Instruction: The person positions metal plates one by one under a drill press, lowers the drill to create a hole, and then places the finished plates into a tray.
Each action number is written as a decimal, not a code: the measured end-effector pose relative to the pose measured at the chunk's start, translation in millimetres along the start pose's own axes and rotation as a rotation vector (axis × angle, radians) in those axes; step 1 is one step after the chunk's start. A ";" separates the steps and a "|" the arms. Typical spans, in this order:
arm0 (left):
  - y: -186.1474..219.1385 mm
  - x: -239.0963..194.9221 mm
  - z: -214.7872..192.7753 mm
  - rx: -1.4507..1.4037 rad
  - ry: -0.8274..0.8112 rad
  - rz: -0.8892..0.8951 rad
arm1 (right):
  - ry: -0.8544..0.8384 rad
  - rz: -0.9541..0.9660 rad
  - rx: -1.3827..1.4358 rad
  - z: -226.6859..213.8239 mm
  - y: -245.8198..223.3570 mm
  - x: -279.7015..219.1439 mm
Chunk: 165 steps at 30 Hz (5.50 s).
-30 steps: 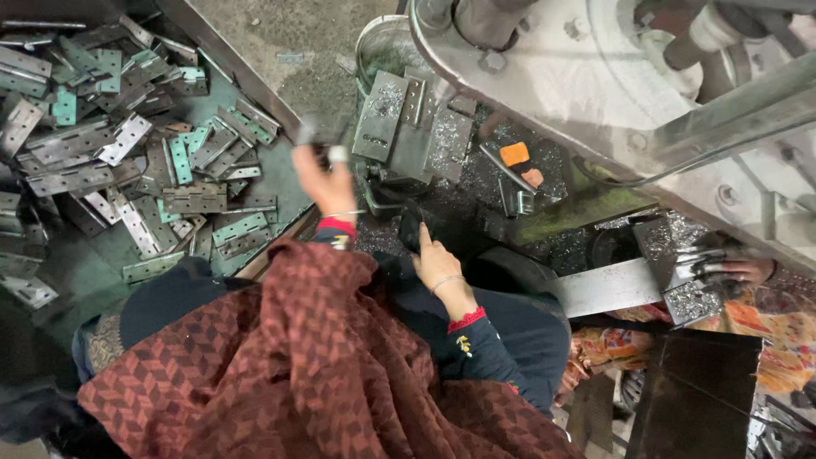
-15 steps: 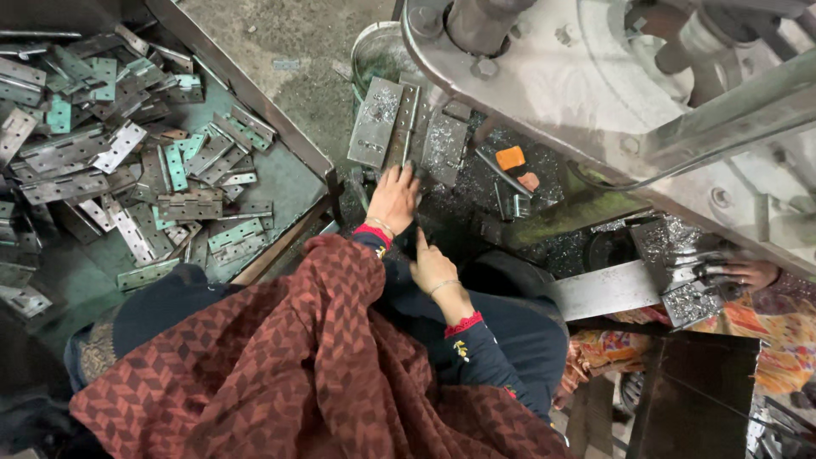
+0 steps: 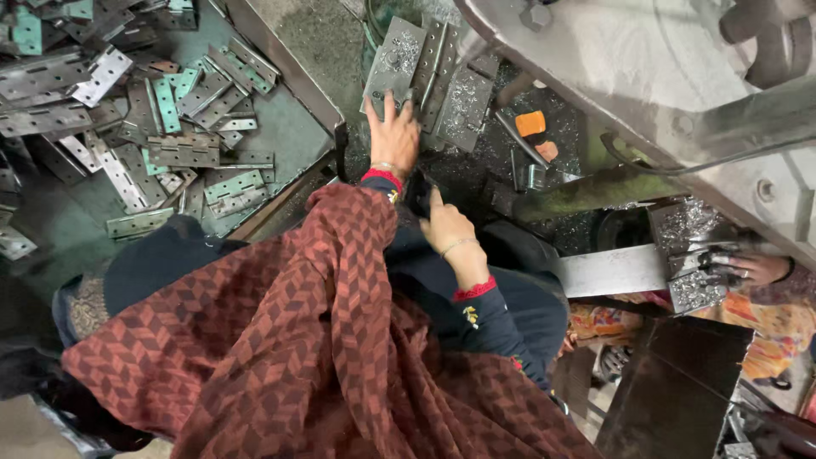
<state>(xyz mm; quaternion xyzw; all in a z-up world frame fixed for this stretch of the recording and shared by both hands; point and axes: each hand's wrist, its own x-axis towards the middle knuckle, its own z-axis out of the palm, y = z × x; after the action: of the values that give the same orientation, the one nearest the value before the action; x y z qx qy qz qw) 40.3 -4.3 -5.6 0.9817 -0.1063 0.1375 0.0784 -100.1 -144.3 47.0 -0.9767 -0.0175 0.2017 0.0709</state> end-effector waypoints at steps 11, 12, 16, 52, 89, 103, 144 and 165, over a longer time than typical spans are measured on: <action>4.9 -0.4 4.1 0.018 0.053 0.061 | 0.152 0.036 0.163 85.1 14.2 -7.8; 5.6 -2.5 4.9 0.022 0.059 0.061 | 0.153 0.034 0.152 86.2 15.7 -6.9; 4.2 1.3 3.0 -0.015 0.050 0.066 | 0.080 0.055 0.114 66.1 17.6 -0.1; -1.8 48.2 45.9 -0.116 0.110 0.041 | 0.094 0.024 0.119 58.1 24.6 -6.3; -4.8 16.9 4.9 0.011 -0.051 0.119 | 0.026 0.042 0.102 42.3 8.5 -0.4; -16.2 -57.8 -41.5 -0.118 0.198 0.215 | 0.008 0.105 0.132 37.8 -3.3 6.1; 19.0 -95.2 -202.1 -0.321 0.318 0.304 | 0.071 0.071 0.114 24.8 -12.2 32.4; -64.4 10.2 -41.2 -0.228 0.151 0.164 | -0.040 0.134 0.035 -4.2 -17.2 -7.1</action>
<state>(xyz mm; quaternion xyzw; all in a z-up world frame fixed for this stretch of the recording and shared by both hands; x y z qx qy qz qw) 54.3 63.5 28.4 0.9413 -0.1949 0.2039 0.1854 -105.0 -128.3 56.0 -0.9701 0.0499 0.2255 0.0742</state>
